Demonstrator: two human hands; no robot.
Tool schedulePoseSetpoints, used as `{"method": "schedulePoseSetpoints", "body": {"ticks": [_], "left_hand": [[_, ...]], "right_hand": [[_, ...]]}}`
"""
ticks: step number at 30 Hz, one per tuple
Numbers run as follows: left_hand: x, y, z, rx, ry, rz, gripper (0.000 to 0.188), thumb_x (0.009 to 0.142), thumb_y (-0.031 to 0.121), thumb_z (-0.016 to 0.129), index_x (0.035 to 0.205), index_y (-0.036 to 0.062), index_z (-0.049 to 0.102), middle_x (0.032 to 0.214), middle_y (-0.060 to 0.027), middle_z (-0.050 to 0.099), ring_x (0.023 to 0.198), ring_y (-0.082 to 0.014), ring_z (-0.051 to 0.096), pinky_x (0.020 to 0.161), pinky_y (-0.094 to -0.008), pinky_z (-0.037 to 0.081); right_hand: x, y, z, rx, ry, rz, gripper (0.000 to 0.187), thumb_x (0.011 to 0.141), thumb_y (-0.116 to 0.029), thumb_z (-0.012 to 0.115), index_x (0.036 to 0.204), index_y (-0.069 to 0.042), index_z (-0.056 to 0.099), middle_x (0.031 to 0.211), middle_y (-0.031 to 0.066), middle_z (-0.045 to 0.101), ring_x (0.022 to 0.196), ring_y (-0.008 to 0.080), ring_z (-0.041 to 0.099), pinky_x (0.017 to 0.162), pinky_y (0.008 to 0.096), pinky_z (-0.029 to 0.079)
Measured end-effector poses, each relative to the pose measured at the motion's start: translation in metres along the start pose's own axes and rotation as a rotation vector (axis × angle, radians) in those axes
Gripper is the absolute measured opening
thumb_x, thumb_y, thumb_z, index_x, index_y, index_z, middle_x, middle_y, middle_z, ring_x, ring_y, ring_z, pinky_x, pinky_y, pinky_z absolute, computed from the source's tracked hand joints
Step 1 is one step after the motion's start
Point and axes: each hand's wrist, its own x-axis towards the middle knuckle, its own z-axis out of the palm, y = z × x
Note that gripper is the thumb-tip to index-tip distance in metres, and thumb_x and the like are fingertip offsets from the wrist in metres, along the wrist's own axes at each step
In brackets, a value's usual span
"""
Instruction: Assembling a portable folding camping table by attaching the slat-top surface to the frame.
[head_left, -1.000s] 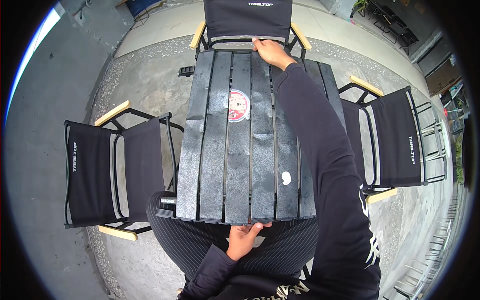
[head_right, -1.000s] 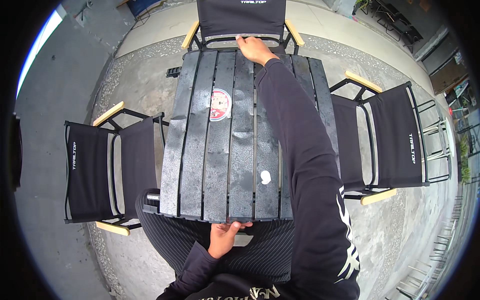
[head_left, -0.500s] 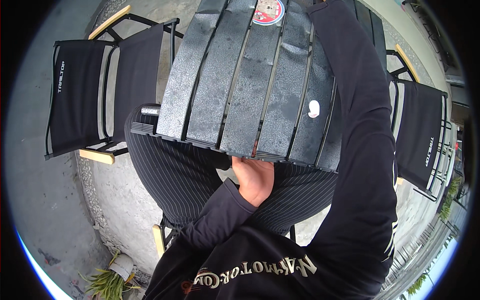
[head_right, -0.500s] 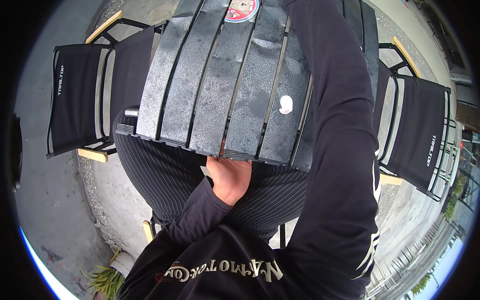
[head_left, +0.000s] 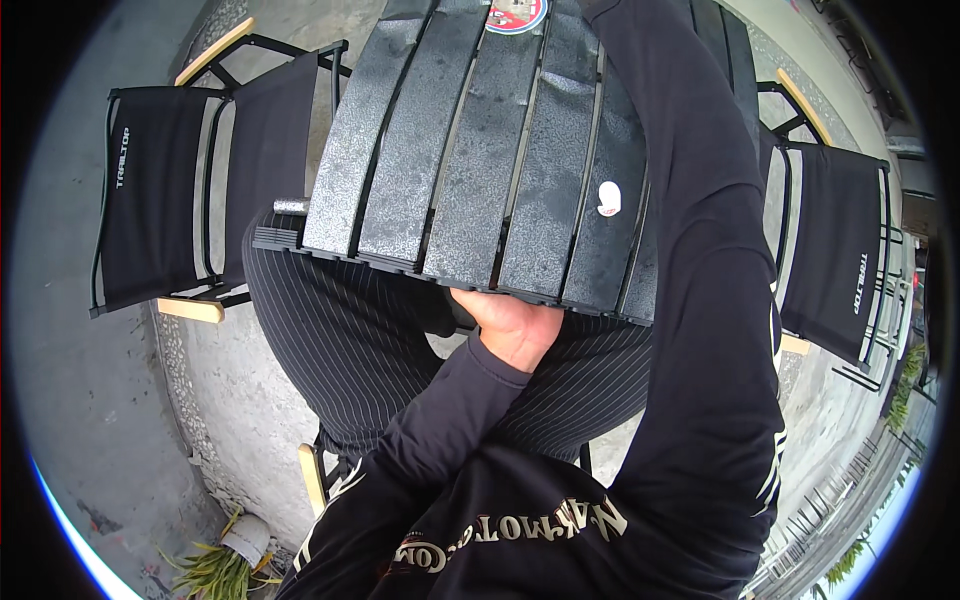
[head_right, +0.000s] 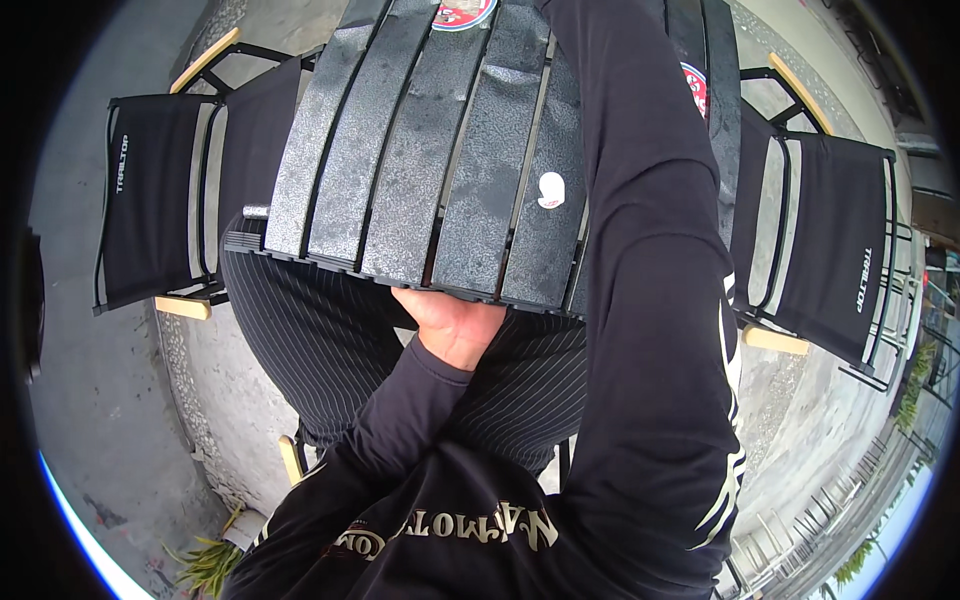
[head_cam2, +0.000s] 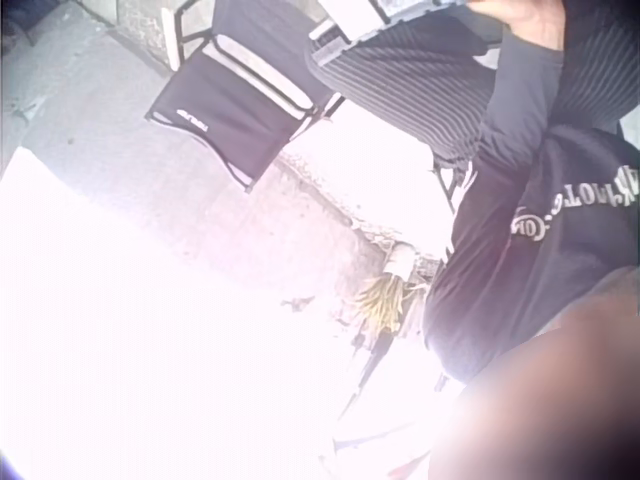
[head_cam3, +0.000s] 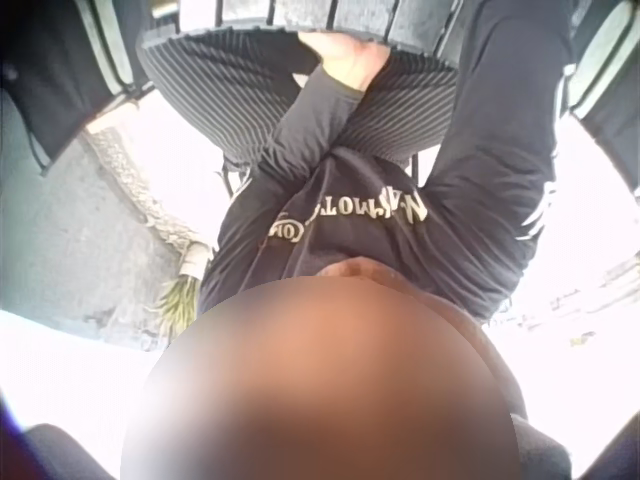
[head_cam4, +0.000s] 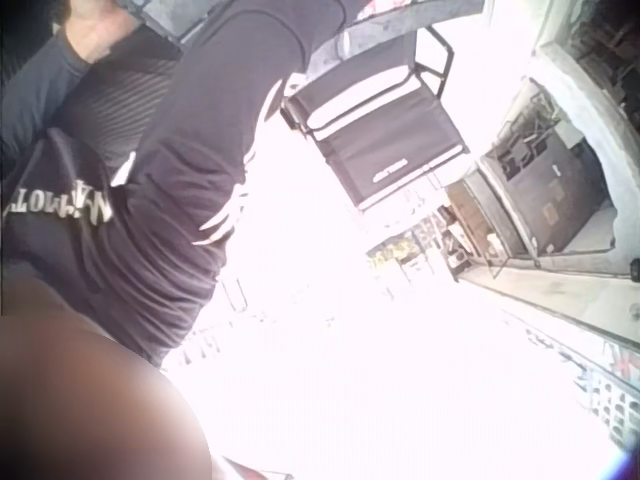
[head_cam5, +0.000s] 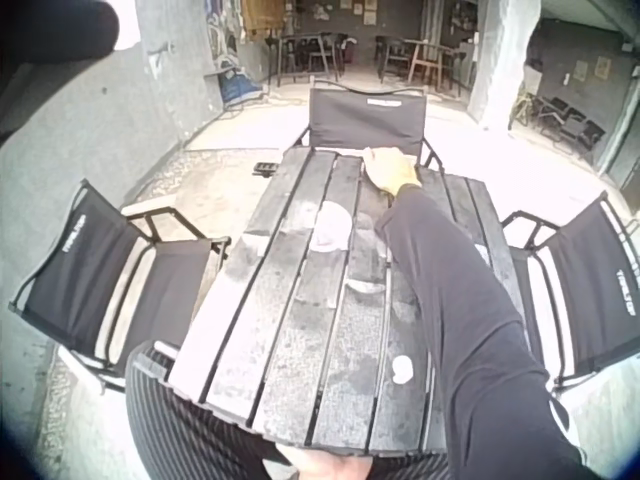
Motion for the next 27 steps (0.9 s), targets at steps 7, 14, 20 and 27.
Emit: {"method": "schedulePoseSetpoints", "body": {"ticks": [7, 14, 20, 27], "left_hand": [[0.006, -0.002, 0.001, -0.034, -0.009, -0.045, 0.076, 0.088, 0.067, 0.034, 0.136, 0.0098, 0.048, 0.137, -0.0096, 0.050, 0.125, -0.0318, 0.048, 0.104, -0.0482, 0.039], [0.016, -0.006, -0.012, 0.004, -0.060, 0.004, 0.075, 0.088, 0.067, 0.035, 0.136, 0.0102, 0.049, 0.137, -0.0089, 0.050, 0.124, -0.0307, 0.048, 0.104, -0.0461, 0.039], [0.011, 0.006, -0.027, 0.053, -0.060, -0.005, 0.061, 0.095, 0.055, 0.036, 0.132, 0.0096, 0.051, 0.133, -0.0050, 0.054, 0.123, -0.0254, 0.049, 0.106, -0.0402, 0.037], [0.004, 0.034, -0.007, -0.033, -0.030, 0.006, 0.061, 0.095, 0.055, 0.036, 0.134, 0.0107, 0.048, 0.136, -0.0060, 0.051, 0.124, -0.0281, 0.048, 0.107, -0.0434, 0.036]], "right_hand": [[0.003, 0.008, 0.004, -0.037, 0.035, 0.005, 0.049, 0.095, -0.036, 0.035, 0.096, 0.000, 0.070, 0.105, 0.0222, 0.066, 0.104, 0.0387, 0.061, 0.095, 0.0476, 0.045], [0.002, 0.008, -0.003, 0.043, 0.001, 0.059, 0.049, 0.093, -0.035, 0.038, 0.096, 0.002, 0.069, 0.104, 0.0247, 0.065, 0.103, 0.0399, 0.061, 0.094, 0.0477, 0.045], [-0.005, 0.009, 0.002, 0.192, 0.080, 0.039, 0.039, 0.095, -0.032, 0.041, 0.106, -0.001, 0.064, 0.114, 0.0240, 0.062, 0.111, 0.0390, 0.057, 0.095, 0.0470, 0.043], [0.005, 0.024, 0.028, 0.238, 0.094, -0.091, 0.046, 0.095, -0.034, 0.036, 0.102, 0.001, 0.066, 0.111, 0.0215, 0.062, 0.109, 0.0390, 0.056, 0.095, 0.0465, 0.044]]}}
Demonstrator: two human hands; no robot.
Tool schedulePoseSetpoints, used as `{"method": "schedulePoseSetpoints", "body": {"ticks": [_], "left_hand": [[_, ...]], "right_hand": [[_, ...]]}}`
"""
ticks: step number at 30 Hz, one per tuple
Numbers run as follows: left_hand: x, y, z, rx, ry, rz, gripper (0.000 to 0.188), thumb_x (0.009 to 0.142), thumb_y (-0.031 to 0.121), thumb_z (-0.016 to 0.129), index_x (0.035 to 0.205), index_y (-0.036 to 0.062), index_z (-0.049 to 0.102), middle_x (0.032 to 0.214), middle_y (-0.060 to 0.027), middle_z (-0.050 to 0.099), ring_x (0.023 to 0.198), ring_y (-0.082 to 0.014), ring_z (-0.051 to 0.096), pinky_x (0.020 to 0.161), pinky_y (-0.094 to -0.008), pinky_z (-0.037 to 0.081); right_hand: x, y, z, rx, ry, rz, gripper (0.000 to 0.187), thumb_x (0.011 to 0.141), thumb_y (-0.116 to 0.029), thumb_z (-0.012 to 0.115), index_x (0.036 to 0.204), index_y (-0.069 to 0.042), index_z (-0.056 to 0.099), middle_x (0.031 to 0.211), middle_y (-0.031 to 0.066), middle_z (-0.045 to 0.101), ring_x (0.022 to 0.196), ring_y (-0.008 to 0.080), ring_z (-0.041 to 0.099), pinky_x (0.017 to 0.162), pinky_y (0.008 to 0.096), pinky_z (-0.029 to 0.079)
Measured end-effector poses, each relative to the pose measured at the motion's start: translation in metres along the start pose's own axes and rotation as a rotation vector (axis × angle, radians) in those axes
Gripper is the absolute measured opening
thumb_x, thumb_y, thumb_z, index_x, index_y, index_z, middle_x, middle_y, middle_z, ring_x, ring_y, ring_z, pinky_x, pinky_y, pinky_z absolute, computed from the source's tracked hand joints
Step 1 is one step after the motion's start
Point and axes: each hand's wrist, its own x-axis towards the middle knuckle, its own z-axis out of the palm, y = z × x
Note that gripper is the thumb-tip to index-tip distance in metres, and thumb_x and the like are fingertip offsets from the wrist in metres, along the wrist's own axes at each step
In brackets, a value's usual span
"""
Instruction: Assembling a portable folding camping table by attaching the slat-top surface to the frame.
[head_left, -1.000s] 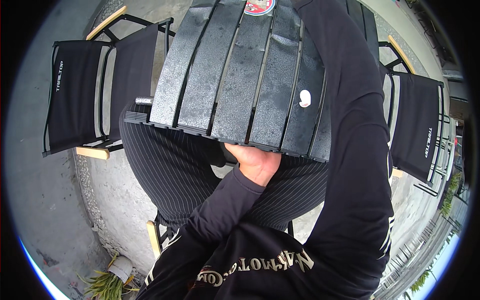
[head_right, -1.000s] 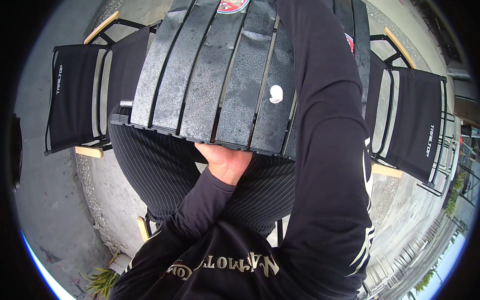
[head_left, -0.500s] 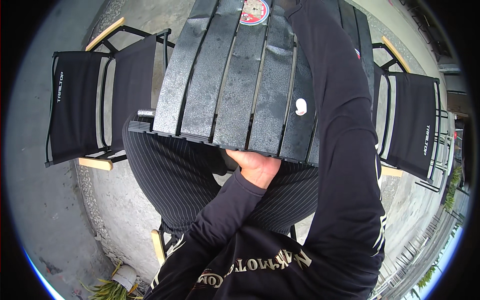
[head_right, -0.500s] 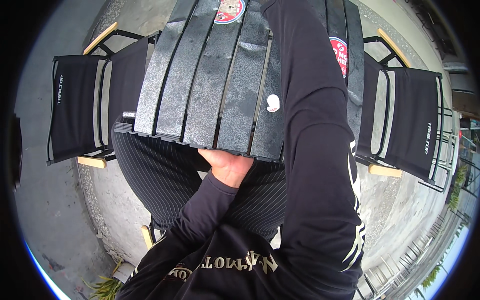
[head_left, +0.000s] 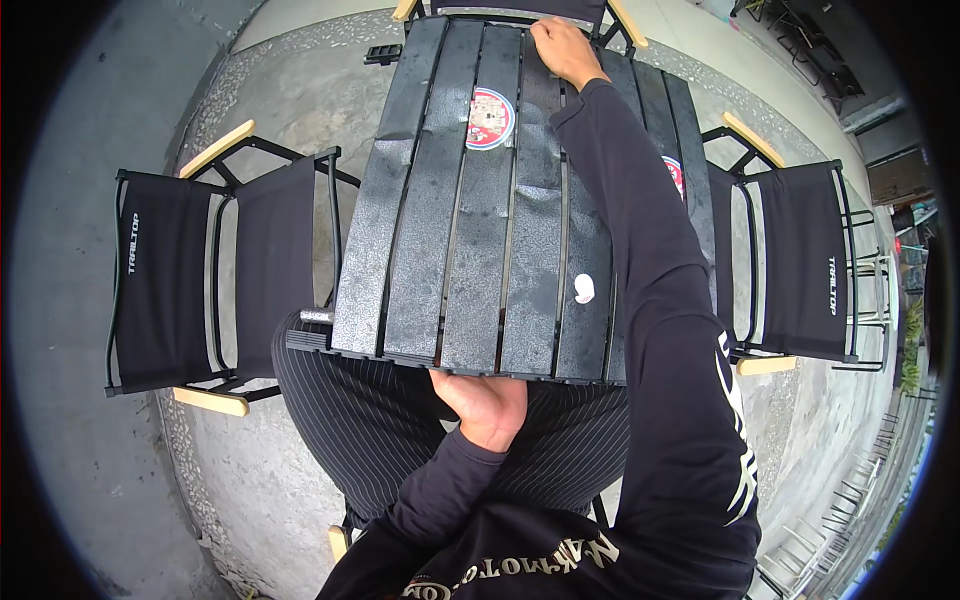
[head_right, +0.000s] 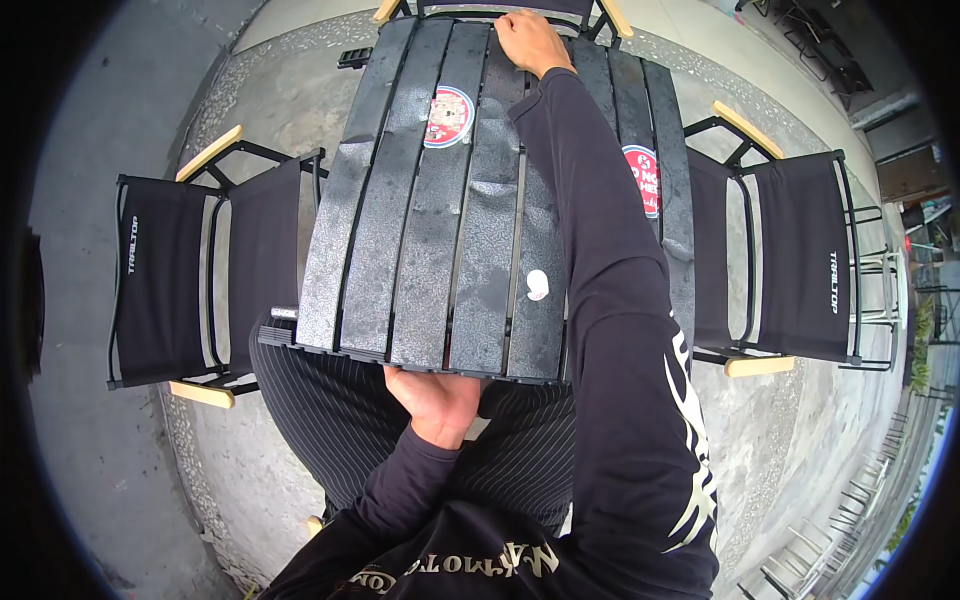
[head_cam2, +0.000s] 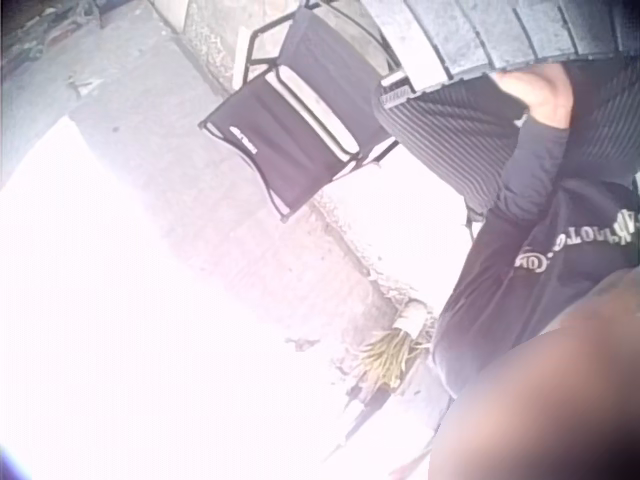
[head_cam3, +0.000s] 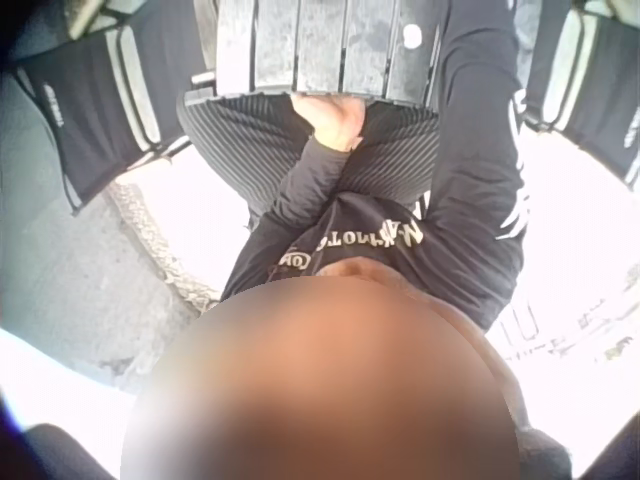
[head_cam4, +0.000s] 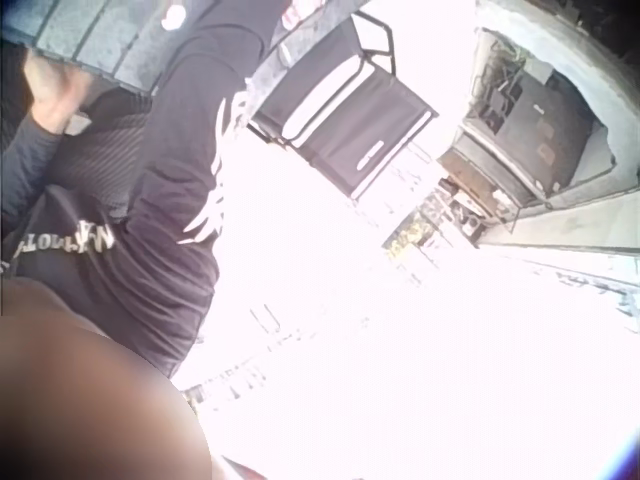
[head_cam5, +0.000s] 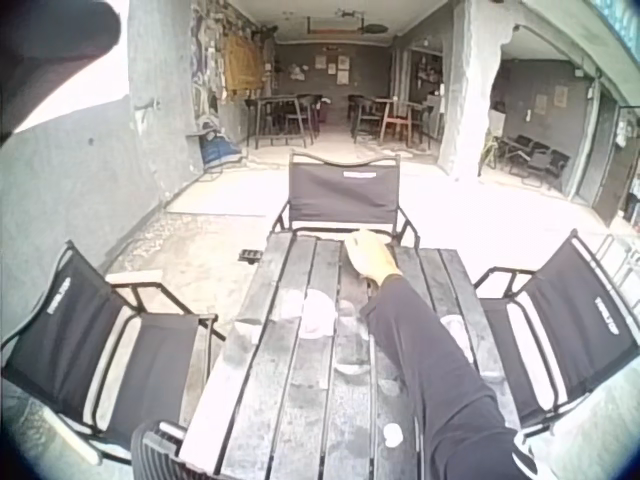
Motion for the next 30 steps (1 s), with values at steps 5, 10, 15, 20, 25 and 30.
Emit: {"method": "schedulePoseSetpoints", "body": {"ticks": [5, 10, 15, 20, 25, 30], "left_hand": [[0.011, -0.009, 0.008, 0.011, -0.089, 0.112, 0.064, 0.094, 0.059, 0.036, 0.134, 0.0110, 0.048, 0.134, -0.0059, 0.052, 0.122, -0.0280, 0.051, 0.104, -0.0429, 0.040], [0.009, -0.004, -0.008, 0.060, -0.084, 0.117, 0.062, 0.094, 0.056, 0.035, 0.132, 0.0098, 0.050, 0.131, -0.0060, 0.055, 0.121, -0.0274, 0.052, 0.104, -0.0425, 0.040], [0.011, 0.003, -0.011, -0.002, 0.017, -0.006, 0.063, 0.094, 0.056, 0.034, 0.133, 0.0102, 0.051, 0.132, -0.0071, 0.055, 0.120, -0.0290, 0.052, 0.103, -0.0439, 0.040], [0.015, 0.008, -0.006, -0.008, -0.013, 0.042, 0.066, 0.093, 0.058, 0.034, 0.136, 0.0105, 0.048, 0.136, -0.0061, 0.051, 0.124, -0.0288, 0.049, 0.105, -0.0433, 0.038], [0.018, 0.009, -0.013, -0.012, -0.028, 0.063, 0.067, 0.092, 0.059, 0.034, 0.137, 0.0104, 0.047, 0.137, -0.0059, 0.050, 0.125, -0.0286, 0.048, 0.106, -0.0425, 0.037], [0.021, 0.007, -0.011, 0.019, 0.005, 0.089, 0.069, 0.092, 0.060, 0.034, 0.137, 0.0100, 0.047, 0.137, -0.0056, 0.050, 0.125, -0.0286, 0.048, 0.105, -0.0424, 0.038]], "right_hand": [[0.008, 0.002, -0.004, -0.098, -0.070, 0.089, 0.042, 0.093, -0.031, 0.037, 0.107, -0.001, 0.064, 0.116, 0.0189, 0.060, 0.113, 0.0354, 0.054, 0.098, 0.0440, 0.043], [0.025, -0.017, -0.013, -0.155, -0.250, 0.314, 0.047, 0.091, -0.036, 0.039, 0.110, -0.003, 0.066, 0.122, 0.0182, 0.061, 0.116, 0.0355, 0.055, 0.100, 0.0434, 0.042], [0.038, -0.036, 0.011, -0.076, -0.334, 0.271, 0.048, 0.090, -0.037, 0.038, 0.112, -0.005, 0.067, 0.119, 0.0174, 0.064, 0.116, 0.0356, 0.056, 0.102, 0.0443, 0.040], [0.022, -0.028, 0.026, 0.009, -0.105, 0.218, 0.047, 0.092, -0.033, 0.033, 0.110, -0.007, 0.068, 0.116, 0.0166, 0.065, 0.113, 0.0347, 0.058, 0.102, 0.0454, 0.037], [0.023, -0.029, 0.024, 0.201, -0.022, 0.210, 0.044, 0.091, -0.032, 0.036, 0.110, -0.009, 0.068, 0.113, 0.0157, 0.066, 0.109, 0.0347, 0.060, 0.092, 0.0398, 0.045], [0.023, -0.031, 0.020, 0.154, -0.025, 0.234, 0.041, 0.090, -0.033, 0.042, 0.110, -0.009, 0.069, 0.111, 0.0166, 0.067, 0.106, 0.0355, 0.061, 0.091, 0.0407, 0.047]]}}
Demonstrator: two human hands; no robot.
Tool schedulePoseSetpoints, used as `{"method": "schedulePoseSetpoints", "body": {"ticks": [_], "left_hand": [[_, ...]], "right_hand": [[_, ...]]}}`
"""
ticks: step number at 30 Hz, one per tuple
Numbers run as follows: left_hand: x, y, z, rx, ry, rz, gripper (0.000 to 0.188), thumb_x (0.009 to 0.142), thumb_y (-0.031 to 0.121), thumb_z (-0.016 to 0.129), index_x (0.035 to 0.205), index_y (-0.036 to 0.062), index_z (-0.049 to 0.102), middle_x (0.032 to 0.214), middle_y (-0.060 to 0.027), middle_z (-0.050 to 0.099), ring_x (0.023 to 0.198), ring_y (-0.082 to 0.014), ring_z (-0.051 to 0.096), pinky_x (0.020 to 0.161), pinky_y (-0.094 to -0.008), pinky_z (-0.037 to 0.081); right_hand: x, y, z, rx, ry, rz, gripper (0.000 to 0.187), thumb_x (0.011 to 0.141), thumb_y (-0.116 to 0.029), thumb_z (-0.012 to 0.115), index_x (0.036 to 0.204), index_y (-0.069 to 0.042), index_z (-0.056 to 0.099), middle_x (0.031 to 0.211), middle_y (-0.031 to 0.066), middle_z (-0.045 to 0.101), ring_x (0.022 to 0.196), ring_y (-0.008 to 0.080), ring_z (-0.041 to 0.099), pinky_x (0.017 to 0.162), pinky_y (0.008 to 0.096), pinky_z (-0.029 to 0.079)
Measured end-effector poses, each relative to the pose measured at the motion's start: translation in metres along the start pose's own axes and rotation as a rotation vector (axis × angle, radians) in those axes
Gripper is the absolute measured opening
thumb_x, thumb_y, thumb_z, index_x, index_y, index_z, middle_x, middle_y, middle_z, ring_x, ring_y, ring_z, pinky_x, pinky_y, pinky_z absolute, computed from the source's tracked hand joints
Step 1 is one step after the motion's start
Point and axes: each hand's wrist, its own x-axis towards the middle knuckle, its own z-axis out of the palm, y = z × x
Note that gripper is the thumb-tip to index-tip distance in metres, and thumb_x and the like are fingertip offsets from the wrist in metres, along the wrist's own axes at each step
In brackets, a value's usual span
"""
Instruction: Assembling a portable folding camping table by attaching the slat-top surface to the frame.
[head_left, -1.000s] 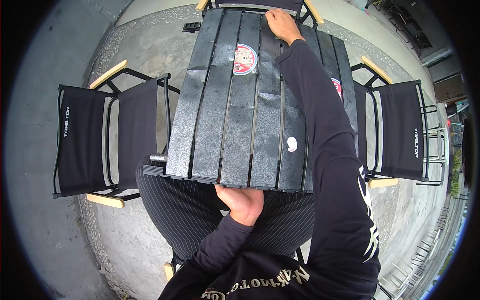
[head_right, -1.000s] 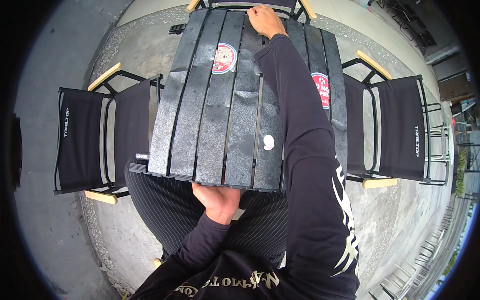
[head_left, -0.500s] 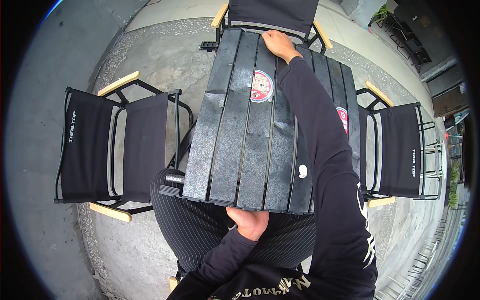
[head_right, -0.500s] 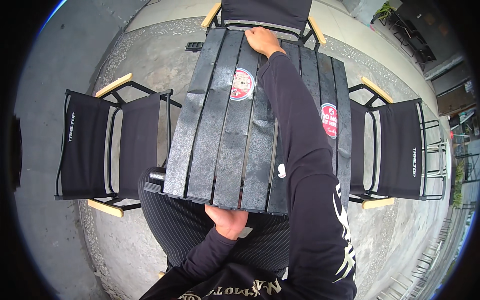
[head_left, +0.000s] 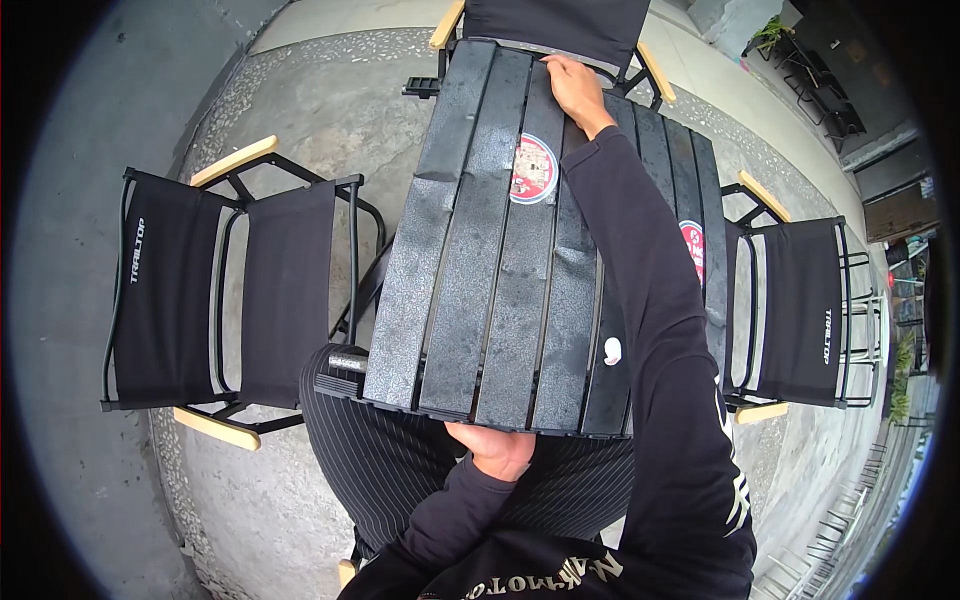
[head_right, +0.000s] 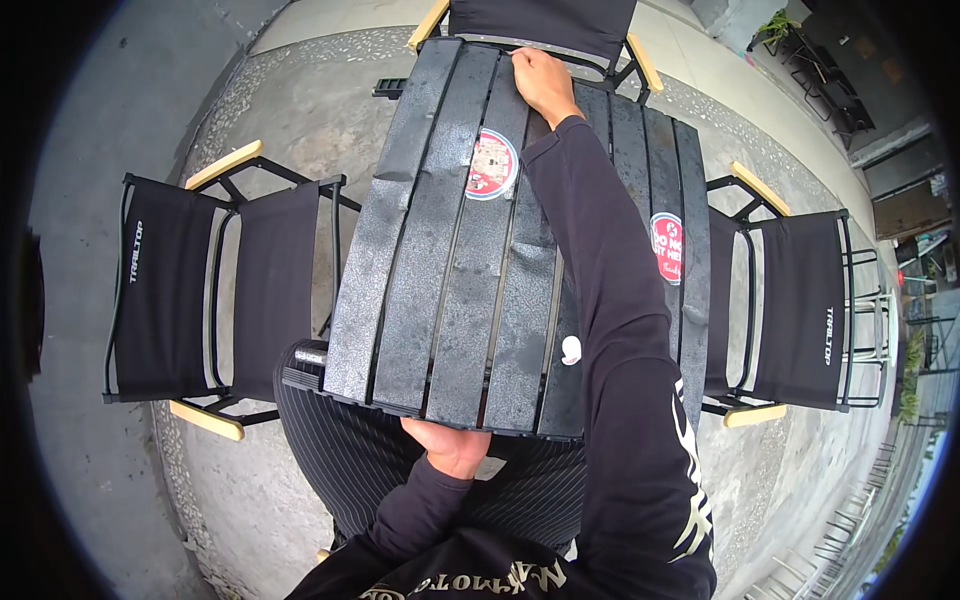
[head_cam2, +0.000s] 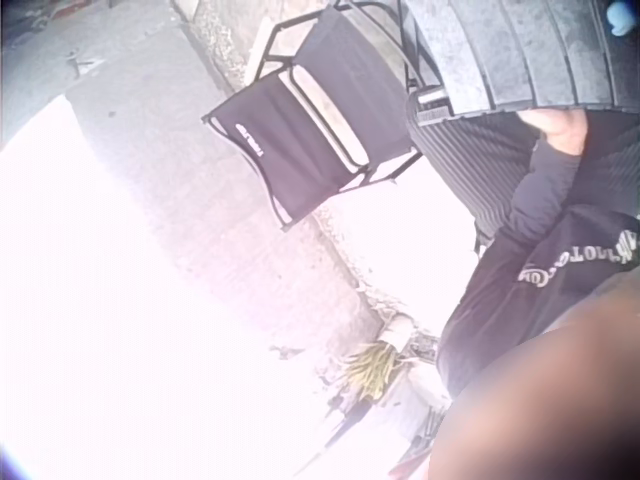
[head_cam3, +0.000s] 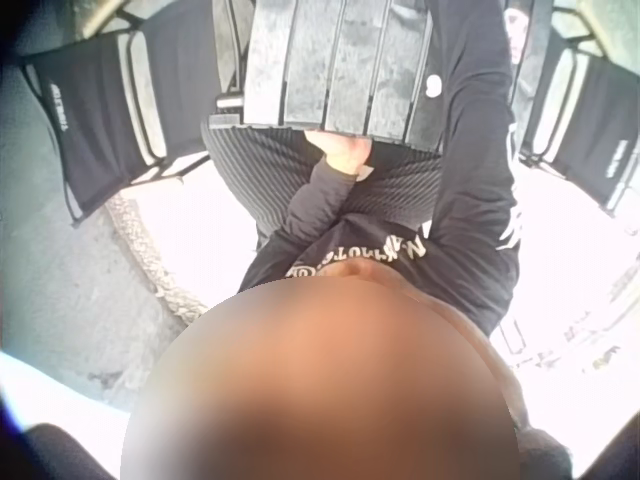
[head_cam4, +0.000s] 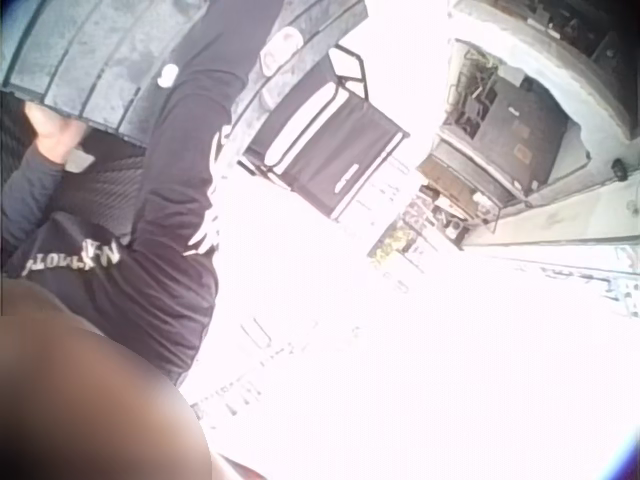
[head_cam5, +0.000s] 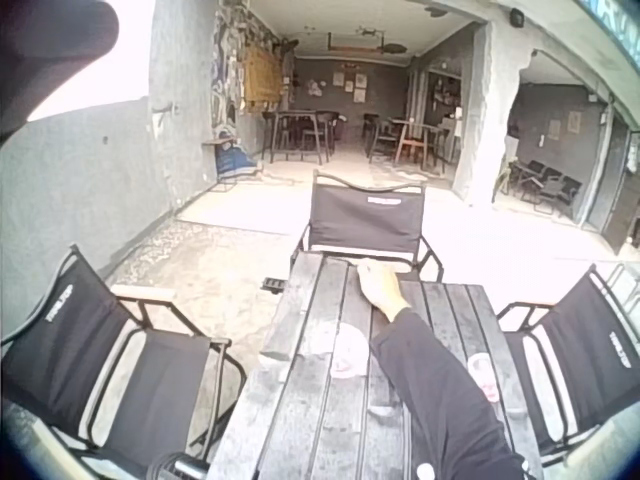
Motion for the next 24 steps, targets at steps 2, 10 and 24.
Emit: {"method": "schedulePoseSetpoints", "body": {"ticks": [2, 10, 24], "left_hand": [[0.001, 0.001, 0.003, -0.010, -0.008, 0.002, 0.069, 0.092, 0.060, 0.034, 0.137, 0.0100, 0.046, 0.137, -0.0055, 0.050, 0.124, -0.0285, 0.048, 0.105, -0.0423, 0.038], [0.004, 0.003, -0.003, 0.014, -0.037, 0.007, 0.071, 0.094, 0.062, 0.029, 0.139, 0.0094, 0.044, 0.141, -0.0047, 0.046, 0.128, -0.0266, 0.046, 0.107, -0.0408, 0.036], [-0.011, 0.005, 0.002, 0.099, 0.018, 0.074, 0.066, 0.098, 0.057, 0.027, 0.142, 0.0099, 0.039, 0.144, -0.0052, 0.043, 0.131, -0.0251, 0.042, 0.110, -0.0394, 0.032]], "right_hand": [[-0.001, -0.003, 0.000, -0.047, -0.017, -0.015, 0.040, 0.090, -0.033, 0.043, 0.109, -0.010, 0.069, 0.111, 0.0172, 0.066, 0.105, 0.0366, 0.061, 0.091, 0.0406, 0.047], [0.023, 0.003, 0.004, -0.110, -0.150, 0.060, 0.053, 0.093, -0.046, 0.036, 0.121, -0.010, 0.064, 0.116, 0.0215, 0.064, 0.111, 0.0413, 0.058, 0.097, 0.0440, 0.044], [0.036, -0.022, 0.023, -0.323, -0.098, 0.155, 0.070, 0.098, -0.055, 0.026, 0.099, -0.001, 0.071, 0.104, 0.0261, 0.066, 0.104, 0.0448, 0.060, 0.091, 0.0487, 0.047]]}}
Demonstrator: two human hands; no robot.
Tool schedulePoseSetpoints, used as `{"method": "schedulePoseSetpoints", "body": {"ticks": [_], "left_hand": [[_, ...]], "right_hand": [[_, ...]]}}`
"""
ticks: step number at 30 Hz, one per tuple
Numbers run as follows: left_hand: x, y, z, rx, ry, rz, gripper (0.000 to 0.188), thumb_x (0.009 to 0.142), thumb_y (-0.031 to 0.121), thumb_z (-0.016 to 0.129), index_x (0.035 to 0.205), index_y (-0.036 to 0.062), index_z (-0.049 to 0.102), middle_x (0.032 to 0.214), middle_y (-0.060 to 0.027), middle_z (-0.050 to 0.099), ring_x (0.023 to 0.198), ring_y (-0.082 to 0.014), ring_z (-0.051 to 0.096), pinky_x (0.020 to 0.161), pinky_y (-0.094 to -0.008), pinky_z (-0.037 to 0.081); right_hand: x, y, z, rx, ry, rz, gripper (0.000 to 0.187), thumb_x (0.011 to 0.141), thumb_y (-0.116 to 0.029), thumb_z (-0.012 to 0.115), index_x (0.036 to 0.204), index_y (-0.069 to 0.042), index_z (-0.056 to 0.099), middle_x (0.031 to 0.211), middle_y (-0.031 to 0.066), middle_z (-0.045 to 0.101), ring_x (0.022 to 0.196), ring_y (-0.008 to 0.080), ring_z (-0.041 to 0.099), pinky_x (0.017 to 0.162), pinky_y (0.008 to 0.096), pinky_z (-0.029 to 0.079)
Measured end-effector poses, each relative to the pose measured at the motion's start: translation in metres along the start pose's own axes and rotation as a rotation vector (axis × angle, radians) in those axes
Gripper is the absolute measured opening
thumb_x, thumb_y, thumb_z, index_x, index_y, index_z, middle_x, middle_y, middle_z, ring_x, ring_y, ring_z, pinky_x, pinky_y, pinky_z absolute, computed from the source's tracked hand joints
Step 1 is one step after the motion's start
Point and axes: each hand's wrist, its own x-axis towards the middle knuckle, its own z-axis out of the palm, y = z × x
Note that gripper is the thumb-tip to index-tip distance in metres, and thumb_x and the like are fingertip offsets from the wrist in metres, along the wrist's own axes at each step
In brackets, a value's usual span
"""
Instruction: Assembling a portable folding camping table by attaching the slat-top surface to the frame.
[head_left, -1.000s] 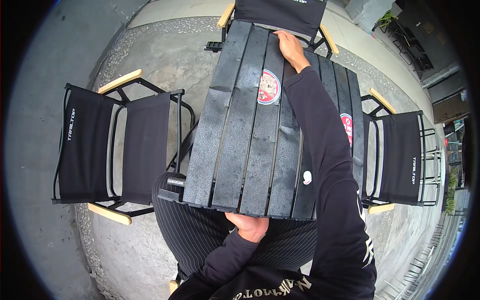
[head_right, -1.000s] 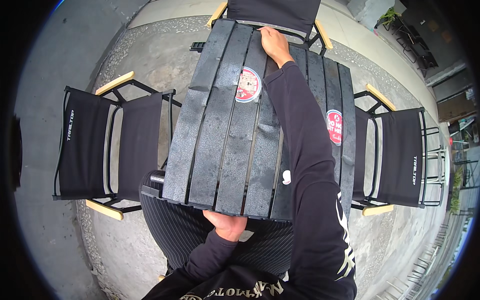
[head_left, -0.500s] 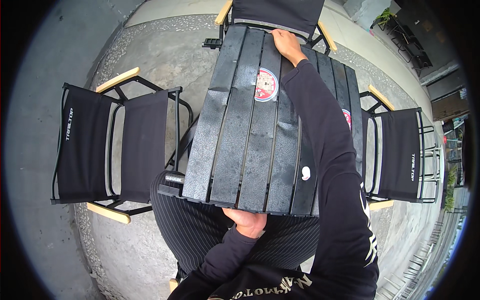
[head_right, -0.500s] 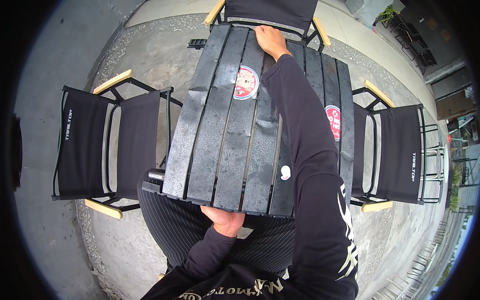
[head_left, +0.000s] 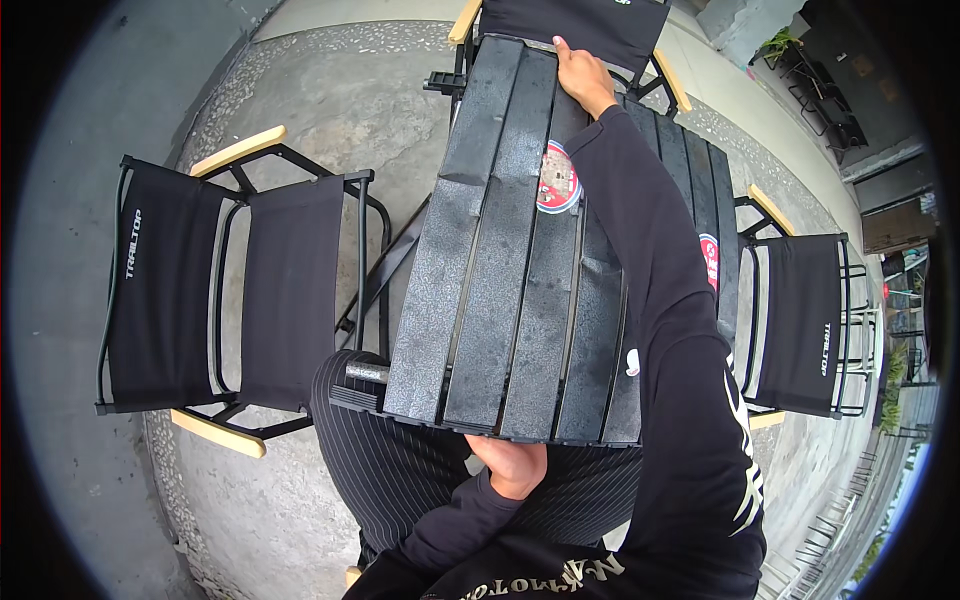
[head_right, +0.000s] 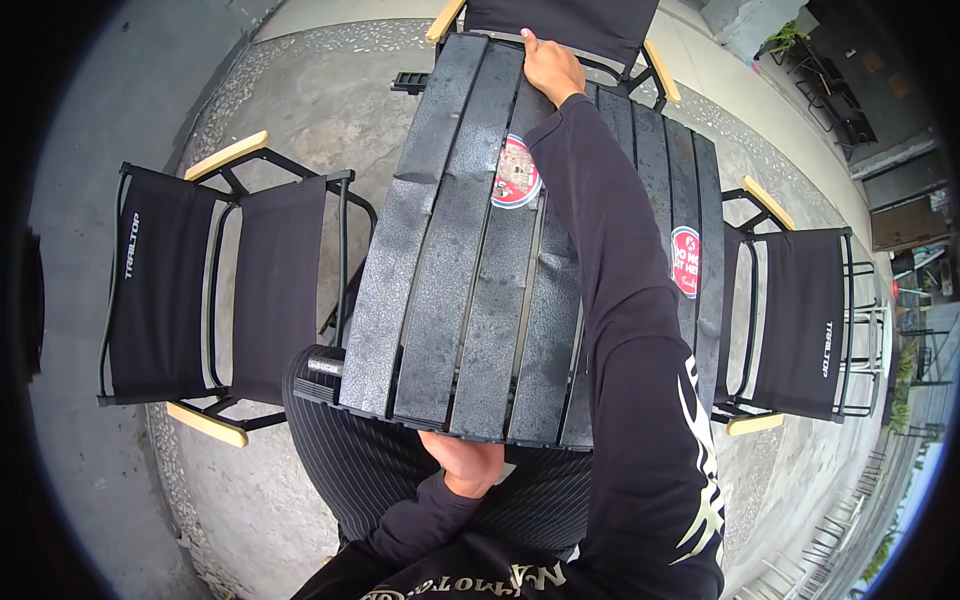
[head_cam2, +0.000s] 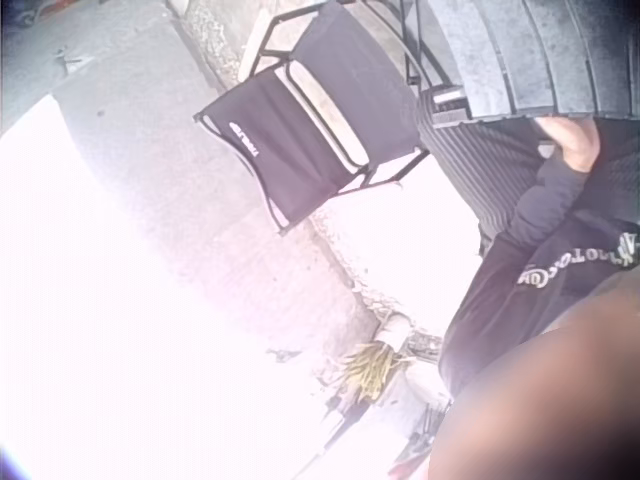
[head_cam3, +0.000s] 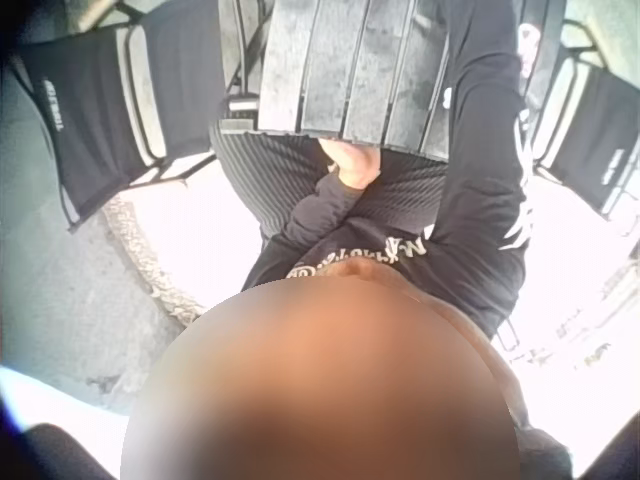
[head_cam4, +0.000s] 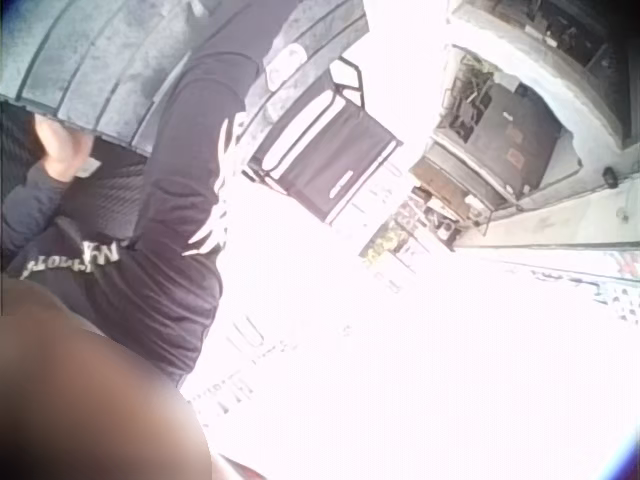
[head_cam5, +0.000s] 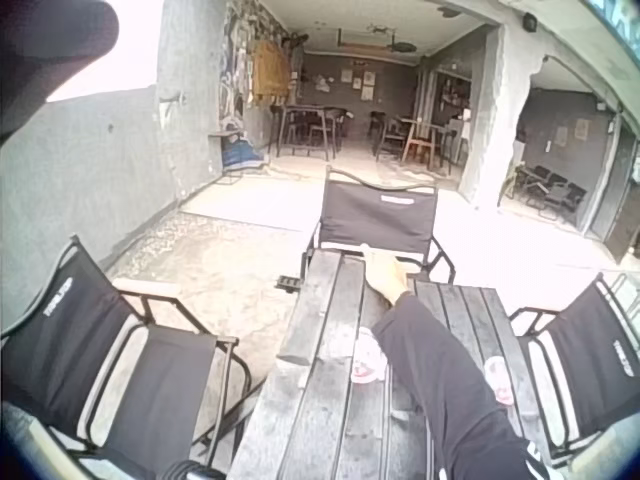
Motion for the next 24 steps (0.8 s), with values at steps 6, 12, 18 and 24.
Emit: {"method": "schedulePoseSetpoints", "body": {"ticks": [6, 12, 18, 24], "left_hand": [[-0.001, 0.000, -0.005, -0.010, 0.006, -0.042, 0.067, 0.098, 0.058, 0.026, 0.143, 0.0103, 0.039, 0.144, -0.0050, 0.043, 0.132, -0.0245, 0.042, 0.110, -0.0397, 0.032], [-0.003, 0.002, -0.010, -0.013, -0.013, -0.060, 0.065, 0.097, 0.056, 0.027, 0.142, 0.0106, 0.040, 0.143, -0.0052, 0.044, 0.131, -0.0249, 0.042, 0.109, -0.0395, 0.033], [0.008, -0.009, -0.001, -0.107, 0.007, 0.084, 0.065, 0.097, 0.055, 0.028, 0.141, 0.0090, 0.041, 0.143, -0.0061, 0.045, 0.128, -0.0274, 0.046, 0.107, -0.0409, 0.036], [0.010, 0.002, -0.009, -0.015, -0.008, 0.038, 0.066, 0.096, 0.056, 0.026, 0.142, 0.0099, 0.041, 0.142, -0.0067, 0.046, 0.129, -0.0267, 0.046, 0.107, -0.0412, 0.038]], "right_hand": [[0.002, 0.003, 0.002, 0.007, 0.027, -0.032, 0.069, 0.099, -0.053, 0.027, 0.098, 0.001, 0.069, 0.101, 0.0279, 0.065, 0.103, 0.0463, 0.059, 0.090, 0.0491, 0.046], [0.003, 0.005, 0.006, 0.012, 0.035, -0.032, 0.066, 0.099, -0.051, 0.028, 0.097, 0.001, 0.069, 0.101, 0.0282, 0.065, 0.102, 0.0465, 0.059, 0.090, 0.0495, 0.046], [0.005, 0.008, 0.007, -0.121, 0.020, -0.080, 0.061, 0.098, -0.050, 0.032, 0.104, -0.001, 0.069, 0.104, 0.0301, 0.064, 0.105, 0.0478, 0.058, 0.095, 0.0500, 0.044], [-0.004, -0.006, 0.017, -0.309, 0.136, -0.406, 0.041, 0.101, -0.033, 0.033, 0.112, -0.006, 0.062, 0.097, 0.0241, 0.066, 0.089, 0.0421, 0.063, 0.081, 0.0508, 0.050]]}}
